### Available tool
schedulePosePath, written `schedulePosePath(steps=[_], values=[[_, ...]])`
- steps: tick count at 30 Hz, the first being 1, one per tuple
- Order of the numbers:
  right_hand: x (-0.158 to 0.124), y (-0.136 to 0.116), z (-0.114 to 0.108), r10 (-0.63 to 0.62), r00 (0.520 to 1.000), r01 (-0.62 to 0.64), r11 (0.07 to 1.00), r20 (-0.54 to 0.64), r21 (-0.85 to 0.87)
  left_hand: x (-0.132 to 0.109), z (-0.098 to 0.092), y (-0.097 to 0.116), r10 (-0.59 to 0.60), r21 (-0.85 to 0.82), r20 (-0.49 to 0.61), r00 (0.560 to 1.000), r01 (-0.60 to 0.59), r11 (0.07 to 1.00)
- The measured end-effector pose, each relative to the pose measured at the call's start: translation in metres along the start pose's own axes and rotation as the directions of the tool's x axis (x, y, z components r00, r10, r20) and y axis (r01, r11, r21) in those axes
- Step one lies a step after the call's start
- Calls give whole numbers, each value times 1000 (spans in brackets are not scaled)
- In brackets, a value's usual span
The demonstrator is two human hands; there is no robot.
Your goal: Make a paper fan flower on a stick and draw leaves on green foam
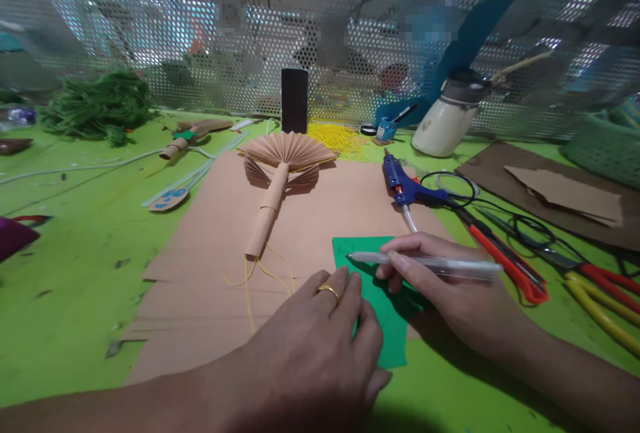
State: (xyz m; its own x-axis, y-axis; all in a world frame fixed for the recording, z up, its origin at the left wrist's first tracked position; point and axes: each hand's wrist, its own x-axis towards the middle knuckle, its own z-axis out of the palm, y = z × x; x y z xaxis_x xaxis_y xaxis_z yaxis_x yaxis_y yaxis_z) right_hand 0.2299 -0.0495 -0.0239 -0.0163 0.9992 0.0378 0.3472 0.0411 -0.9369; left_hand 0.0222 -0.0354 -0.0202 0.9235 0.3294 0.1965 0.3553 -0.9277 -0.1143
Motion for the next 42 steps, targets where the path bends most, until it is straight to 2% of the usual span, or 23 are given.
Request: schedulePosePath(steps=[8,17,21,26,32,42], values=[[0,-2,0,15,1000,-15,1000,-15,-18,1,14,-2,43,57,-93,995,-38,998],[0,-3,-1,24,1000,-24,999,-15,-44,1,12,-1,12,34,-56,998,-10,999],[-1,0,-1,36,999,-35,999,-23,8,1,13,-2,16,20,-68,998,-15,1000],[0,0,0,35,999,-33,998,-25,53,2,10,-1,1,-5,-17,1000,-1,1000],[1,-2,1,20,1000,-19,999,-12,35,2,-2,1,-36,-61,19,999,37,997],[1,-4,-1,6,1000,-6,1000,-21,-22,2,3,1,-11,-12,32,999,11,1000]])
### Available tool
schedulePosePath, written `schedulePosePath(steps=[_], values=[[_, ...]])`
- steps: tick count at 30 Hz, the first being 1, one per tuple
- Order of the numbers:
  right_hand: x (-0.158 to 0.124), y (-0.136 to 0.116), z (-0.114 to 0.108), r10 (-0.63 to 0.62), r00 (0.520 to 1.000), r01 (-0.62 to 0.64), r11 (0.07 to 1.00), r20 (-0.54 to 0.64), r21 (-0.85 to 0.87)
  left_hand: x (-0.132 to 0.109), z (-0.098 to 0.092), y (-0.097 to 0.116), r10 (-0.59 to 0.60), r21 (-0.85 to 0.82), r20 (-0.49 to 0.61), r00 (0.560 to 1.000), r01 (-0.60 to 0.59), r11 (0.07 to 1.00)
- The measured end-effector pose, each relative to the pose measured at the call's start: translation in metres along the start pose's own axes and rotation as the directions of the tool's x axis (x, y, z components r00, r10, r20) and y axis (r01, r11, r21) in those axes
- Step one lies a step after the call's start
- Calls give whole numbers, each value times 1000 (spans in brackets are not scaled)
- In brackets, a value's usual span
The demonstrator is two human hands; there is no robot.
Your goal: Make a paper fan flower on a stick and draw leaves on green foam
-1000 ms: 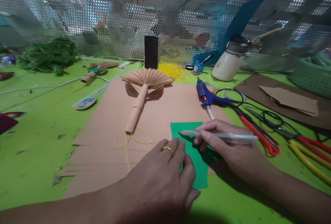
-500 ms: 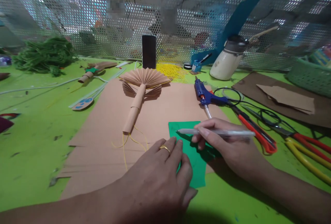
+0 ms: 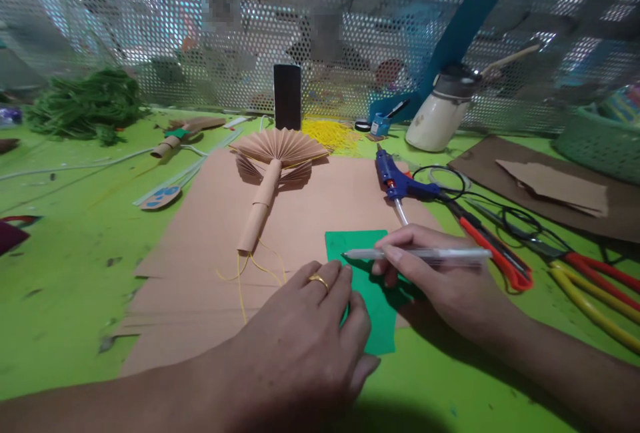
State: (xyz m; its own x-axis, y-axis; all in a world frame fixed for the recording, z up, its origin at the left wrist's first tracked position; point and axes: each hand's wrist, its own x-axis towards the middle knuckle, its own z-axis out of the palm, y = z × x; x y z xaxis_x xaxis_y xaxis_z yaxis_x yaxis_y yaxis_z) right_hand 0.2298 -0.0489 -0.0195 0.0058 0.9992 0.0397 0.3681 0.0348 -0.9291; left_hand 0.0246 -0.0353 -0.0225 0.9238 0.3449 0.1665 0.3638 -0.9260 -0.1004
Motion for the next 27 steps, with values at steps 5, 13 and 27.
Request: schedulePosePath(steps=[5,13,27], values=[[-1,0,0,3,999,-2,1000,-45,15,1,4,-2,-6,5,10,1000,6,1000],[1,2,1,13,999,-13,1000,-39,-3,1,-1,-1,-16,2,-11,1000,17,1000],[0,1,0,6,1000,-6,1000,-24,2,1,-7,0,70,120,-5,998,-69,990]])
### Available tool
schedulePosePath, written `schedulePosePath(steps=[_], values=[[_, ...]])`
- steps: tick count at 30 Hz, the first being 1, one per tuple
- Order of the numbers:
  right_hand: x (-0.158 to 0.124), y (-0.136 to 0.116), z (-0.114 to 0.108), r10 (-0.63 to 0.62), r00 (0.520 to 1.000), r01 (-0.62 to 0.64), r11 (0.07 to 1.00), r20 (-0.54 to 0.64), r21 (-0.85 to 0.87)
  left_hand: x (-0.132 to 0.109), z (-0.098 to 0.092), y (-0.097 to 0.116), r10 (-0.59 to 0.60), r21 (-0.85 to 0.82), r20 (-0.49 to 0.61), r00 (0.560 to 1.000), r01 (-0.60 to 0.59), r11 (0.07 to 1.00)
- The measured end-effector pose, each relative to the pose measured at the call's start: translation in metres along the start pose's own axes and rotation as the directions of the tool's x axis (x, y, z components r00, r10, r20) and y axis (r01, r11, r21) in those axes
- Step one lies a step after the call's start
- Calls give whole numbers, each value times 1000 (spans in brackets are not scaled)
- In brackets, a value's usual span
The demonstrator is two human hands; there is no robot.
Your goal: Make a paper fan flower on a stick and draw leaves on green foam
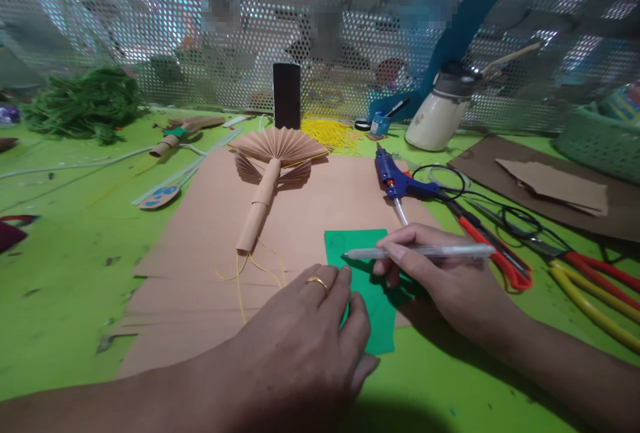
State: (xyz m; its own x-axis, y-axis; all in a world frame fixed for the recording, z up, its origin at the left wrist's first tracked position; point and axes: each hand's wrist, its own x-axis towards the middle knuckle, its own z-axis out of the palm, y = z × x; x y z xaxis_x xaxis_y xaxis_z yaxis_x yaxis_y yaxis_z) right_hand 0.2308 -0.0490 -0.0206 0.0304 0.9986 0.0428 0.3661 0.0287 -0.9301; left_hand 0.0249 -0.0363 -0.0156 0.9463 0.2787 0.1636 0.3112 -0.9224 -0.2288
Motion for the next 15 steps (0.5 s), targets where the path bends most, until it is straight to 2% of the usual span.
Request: schedulePosePath(steps=[5,9,15], values=[[-1,1,0,5,1000,-5,1000,-11,1,1,2,1,-3,-18,-16,1000,3,1000],[-1,0,0,-1,1000,1,1000,-14,-10,1,0,0,-14,-60,17,1000,15,998],[1,2,2,-5,1000,4,999,24,42,1,1,0,-32,-52,6,999,32,998]])
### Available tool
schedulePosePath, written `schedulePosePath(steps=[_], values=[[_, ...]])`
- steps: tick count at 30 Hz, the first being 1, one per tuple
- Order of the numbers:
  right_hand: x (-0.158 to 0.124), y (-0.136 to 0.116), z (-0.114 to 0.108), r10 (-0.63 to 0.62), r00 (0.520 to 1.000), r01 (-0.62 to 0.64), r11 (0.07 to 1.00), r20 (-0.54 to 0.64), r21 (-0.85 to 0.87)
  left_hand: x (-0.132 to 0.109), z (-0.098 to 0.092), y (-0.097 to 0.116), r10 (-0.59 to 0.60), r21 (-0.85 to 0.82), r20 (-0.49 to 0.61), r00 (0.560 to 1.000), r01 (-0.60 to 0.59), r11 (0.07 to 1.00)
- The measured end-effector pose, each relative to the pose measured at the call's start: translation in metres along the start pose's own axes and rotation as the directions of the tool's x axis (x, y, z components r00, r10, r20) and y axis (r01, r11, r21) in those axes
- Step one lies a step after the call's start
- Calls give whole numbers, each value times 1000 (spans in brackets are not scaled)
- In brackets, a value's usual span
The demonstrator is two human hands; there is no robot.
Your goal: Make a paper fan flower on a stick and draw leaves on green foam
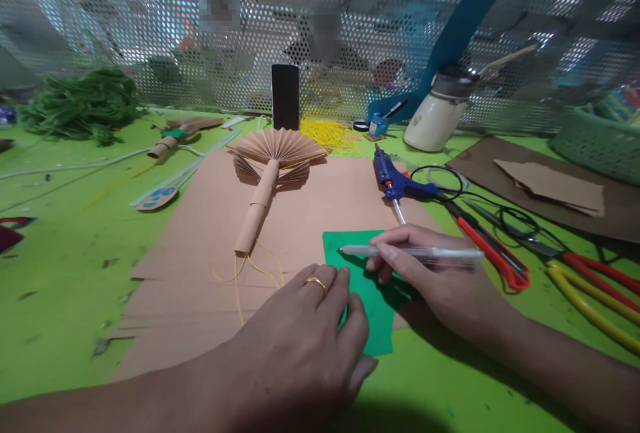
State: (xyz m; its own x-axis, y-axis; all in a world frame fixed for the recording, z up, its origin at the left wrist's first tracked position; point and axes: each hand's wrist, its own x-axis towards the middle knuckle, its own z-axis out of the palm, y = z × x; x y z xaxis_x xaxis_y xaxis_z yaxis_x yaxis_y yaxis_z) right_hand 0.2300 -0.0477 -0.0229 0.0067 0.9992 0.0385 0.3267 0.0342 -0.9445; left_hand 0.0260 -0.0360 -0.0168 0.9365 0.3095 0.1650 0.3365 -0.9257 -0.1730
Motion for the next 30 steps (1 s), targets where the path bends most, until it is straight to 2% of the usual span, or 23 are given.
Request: schedulePosePath(steps=[10,16,21,27,30], values=[[1,-4,1,-9,1000,9,999,-8,-40,0,-2,-3,30,20,-28,999,-29,999],[-1,-8,0,43,999,-44,997,-14,-59,1,-2,-1,41,5,2,999,-41,999],[-1,-7,-1,22,1000,-23,997,-10,-68,2,-2,0,19,-20,16,1000,-18,1000],[-1,-4,-1,34,999,-34,999,-19,-14,2,2,-2,38,-31,-23,999,-39,999],[0,-2,1,17,1000,-17,1000,-5,4,0,2,-1,-10,-28,-7,1000,10,1000]])
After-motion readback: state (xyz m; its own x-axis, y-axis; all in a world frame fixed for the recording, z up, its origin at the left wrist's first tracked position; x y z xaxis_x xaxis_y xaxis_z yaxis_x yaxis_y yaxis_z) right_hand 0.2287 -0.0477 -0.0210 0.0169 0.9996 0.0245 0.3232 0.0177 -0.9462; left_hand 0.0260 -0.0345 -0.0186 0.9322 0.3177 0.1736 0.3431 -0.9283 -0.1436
